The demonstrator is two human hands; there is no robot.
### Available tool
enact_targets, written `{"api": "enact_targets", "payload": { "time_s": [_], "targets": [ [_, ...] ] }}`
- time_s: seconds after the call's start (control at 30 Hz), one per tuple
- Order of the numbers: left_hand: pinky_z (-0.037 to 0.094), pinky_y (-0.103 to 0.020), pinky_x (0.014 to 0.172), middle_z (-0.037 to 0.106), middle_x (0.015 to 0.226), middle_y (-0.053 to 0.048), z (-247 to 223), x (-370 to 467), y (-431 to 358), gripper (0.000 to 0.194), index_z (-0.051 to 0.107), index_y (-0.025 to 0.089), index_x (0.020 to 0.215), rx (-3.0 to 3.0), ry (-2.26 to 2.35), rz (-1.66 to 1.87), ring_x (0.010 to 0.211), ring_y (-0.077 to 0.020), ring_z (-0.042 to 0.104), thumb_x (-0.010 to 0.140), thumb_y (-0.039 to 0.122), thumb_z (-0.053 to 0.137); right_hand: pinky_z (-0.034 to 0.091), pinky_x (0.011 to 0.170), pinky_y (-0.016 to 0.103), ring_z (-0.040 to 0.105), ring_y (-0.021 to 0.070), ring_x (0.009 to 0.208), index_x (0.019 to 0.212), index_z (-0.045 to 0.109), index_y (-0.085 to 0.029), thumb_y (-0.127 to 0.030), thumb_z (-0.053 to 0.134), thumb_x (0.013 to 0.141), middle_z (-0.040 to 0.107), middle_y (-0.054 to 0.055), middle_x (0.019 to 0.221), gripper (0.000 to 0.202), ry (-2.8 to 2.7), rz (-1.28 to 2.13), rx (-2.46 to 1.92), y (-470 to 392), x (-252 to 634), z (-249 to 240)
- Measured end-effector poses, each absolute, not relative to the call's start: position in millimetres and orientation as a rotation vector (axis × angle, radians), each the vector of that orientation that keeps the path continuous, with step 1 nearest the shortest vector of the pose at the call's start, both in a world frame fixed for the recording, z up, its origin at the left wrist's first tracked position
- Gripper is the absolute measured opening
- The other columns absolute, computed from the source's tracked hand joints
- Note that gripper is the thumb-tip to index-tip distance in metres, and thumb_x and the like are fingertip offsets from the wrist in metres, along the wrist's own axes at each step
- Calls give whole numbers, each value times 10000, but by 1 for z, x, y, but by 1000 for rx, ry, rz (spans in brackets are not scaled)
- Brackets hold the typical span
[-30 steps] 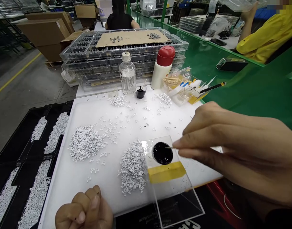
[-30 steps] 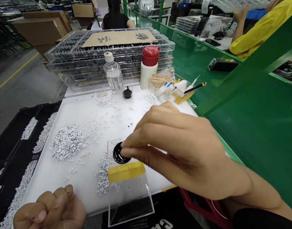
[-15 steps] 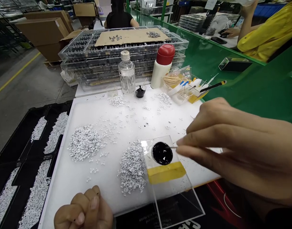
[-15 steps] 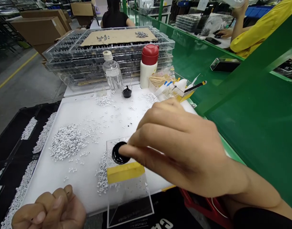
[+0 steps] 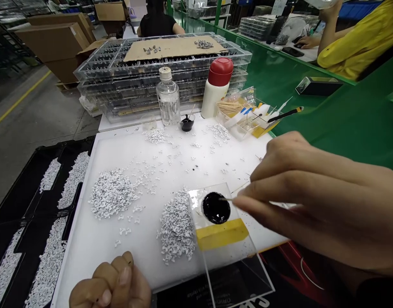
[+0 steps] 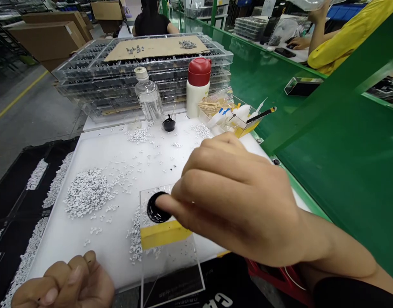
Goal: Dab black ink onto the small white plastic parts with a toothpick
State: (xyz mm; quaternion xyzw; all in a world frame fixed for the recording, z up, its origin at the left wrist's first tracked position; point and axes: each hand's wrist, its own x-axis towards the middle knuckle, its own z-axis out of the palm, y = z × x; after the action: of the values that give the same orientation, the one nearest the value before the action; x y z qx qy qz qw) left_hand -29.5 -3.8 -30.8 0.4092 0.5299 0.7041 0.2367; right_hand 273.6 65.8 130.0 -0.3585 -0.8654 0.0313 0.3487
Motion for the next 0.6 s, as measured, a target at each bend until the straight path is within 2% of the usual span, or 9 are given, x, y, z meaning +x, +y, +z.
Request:
{"api": "enact_targets", "payload": {
  "time_s": [0.13, 0.2, 0.3, 0.4, 0.5, 0.6],
  "targets": [
    [564, -209, 659, 379, 487, 123, -27, -24, -3, 599, 359, 199, 670, 1133, 1446, 1937, 454, -49, 343, 865, 236, 923, 474, 736, 383, 548, 127, 722, 895, 596, -219, -147, 700, 1066, 598, -22, 765, 213, -2294, 110, -905, 64, 274, 132],
    [563, -195, 662, 371, 490, 124, -25, -22, -2, 613, 348, 196, 663, 1129, 1439, 1940, 451, -42, 348, 858, 236, 928, 471, 736, 378, 575, 125, 729, 910, 628, -203, -183, 721, 1069, 630, -14, 770, 185, -2297, 83, -867, 65, 275, 131],
    [575, -196, 680, 379, 494, 122, -24, -20, -1, 600, 356, 196, 661, 1117, 1434, 1943, 457, -43, 364, 861, 226, 920, 445, 713, 377, 560, 120, 705, 874, 649, -193, -120, 718, 1047, 631, -11, 751, 199, -2227, 33, -897, 68, 275, 128],
    [574, -207, 663, 387, 492, 123, -24, -20, -1, 580, 362, 201, 667, 1108, 1430, 1948, 460, -53, 370, 854, 205, 911, 449, 693, 370, 534, 117, 672, 819, 597, -213, -154, 691, 1057, 589, -35, 720, 263, -2225, 180, -894, 72, 273, 125],
    [565, -207, 644, 391, 492, 126, -25, -21, -1, 569, 362, 203, 671, 1106, 1434, 1952, 455, -56, 364, 845, 178, 903, 520, 728, 332, 624, 107, 713, 896, 656, -200, -242, 724, 1077, 679, -36, 771, 198, -2185, 348, -824, 76, 270, 123],
    [566, -196, 648, 387, 492, 129, -25, -23, 0, 559, 359, 203, 673, 1113, 1431, 1947, 451, -51, 353, 860, 168, 885, 509, 715, 333, 630, 111, 715, 903, 681, -193, -218, 754, 1054, 705, -24, 785, 170, -2125, 270, -858, 75, 271, 126]
  ]
}}
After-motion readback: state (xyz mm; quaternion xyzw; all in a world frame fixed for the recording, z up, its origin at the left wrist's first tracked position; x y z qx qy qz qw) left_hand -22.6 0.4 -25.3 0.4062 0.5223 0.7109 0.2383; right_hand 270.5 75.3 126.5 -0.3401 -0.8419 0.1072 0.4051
